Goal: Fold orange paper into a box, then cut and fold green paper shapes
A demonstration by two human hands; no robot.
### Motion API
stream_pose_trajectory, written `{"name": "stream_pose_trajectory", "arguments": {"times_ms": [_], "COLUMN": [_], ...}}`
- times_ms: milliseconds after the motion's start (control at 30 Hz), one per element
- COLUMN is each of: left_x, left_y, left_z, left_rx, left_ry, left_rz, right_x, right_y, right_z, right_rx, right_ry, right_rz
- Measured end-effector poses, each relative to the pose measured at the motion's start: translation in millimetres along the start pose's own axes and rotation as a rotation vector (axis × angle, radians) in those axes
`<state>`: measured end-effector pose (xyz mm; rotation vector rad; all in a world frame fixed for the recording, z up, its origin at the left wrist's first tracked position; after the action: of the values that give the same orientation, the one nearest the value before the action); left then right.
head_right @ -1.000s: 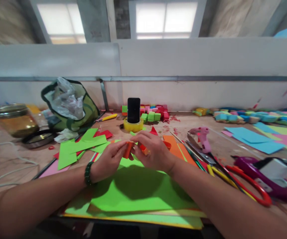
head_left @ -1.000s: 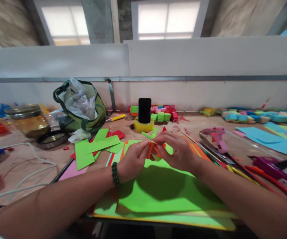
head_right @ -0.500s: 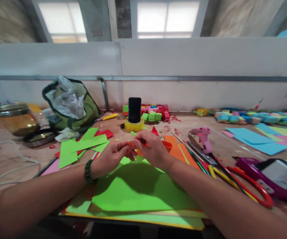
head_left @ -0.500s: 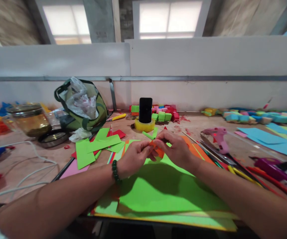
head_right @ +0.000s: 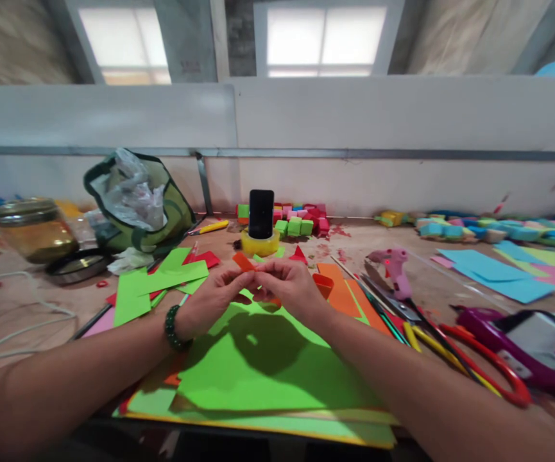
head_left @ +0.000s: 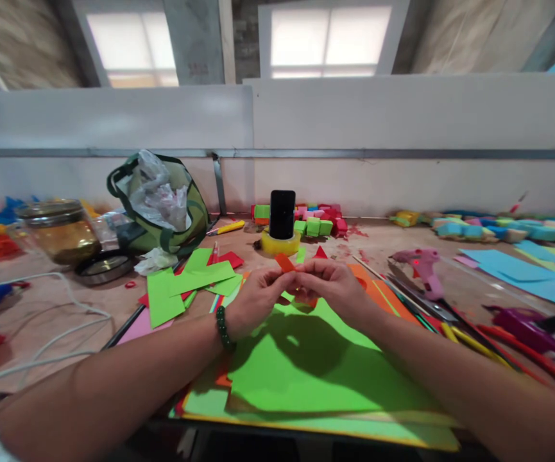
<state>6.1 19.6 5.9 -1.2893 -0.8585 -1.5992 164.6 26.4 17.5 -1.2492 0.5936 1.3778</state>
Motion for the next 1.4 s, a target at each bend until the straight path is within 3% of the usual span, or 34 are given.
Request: {"name": "stream_pose_trajectory", "arguments": {"times_ms": [200,300,433,633,833,1033,1400], "left_x": [1.3,4.5,7.3,7.5,7.9,7.2,10.0], "left_y": [-0.6,-0.9,-0.3,1.0,2.2,0.8,3.9], "left_z": [-3.3,-6.9,-9.0,-9.9,-11.4,-11.2,-15.1], "left_rx": [-0.025,-0.032,-0.062,-0.083,-0.082,-0.071,-0.032], "left_ry": [0.230,0.226,0.230,0.234,0.256,0.262,0.155], "left_rz": [0.465,0.639,0.739,0.848,0.792,0.711,0.500], "right_x": [-2.2,-5.6,-5.1,-6.8,-11.5,-9.0,-13.2], "right_y": [-1.1,-3.6,-5.7,-7.9,-8.5,-9.2,-9.0], "right_z": [-3.1,-1.0,0.8,-0.7,0.5,0.8,-10.0], "right_rx": [0.076,0.034,-0.051,-0.034,-0.010,-0.004,0.118], "right_ry": [-0.083,-0.155,-0.145,-0.306,-0.392,-0.402,-0.925], "right_rz": [-0.178,-0.185,-0.056,-0.199,-0.328,-0.297,-0.708]}}
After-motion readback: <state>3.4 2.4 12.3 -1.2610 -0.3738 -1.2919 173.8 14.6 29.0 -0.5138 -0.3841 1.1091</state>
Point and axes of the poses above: each hand's wrist, its own z-axis towards the middle knuckle, its own y-axis out of the palm, x = y × z, the point moved 1 cm from there along z, towards the middle knuckle, and after that the axes turned 4 degrees about -z, right-handed, at the moved point
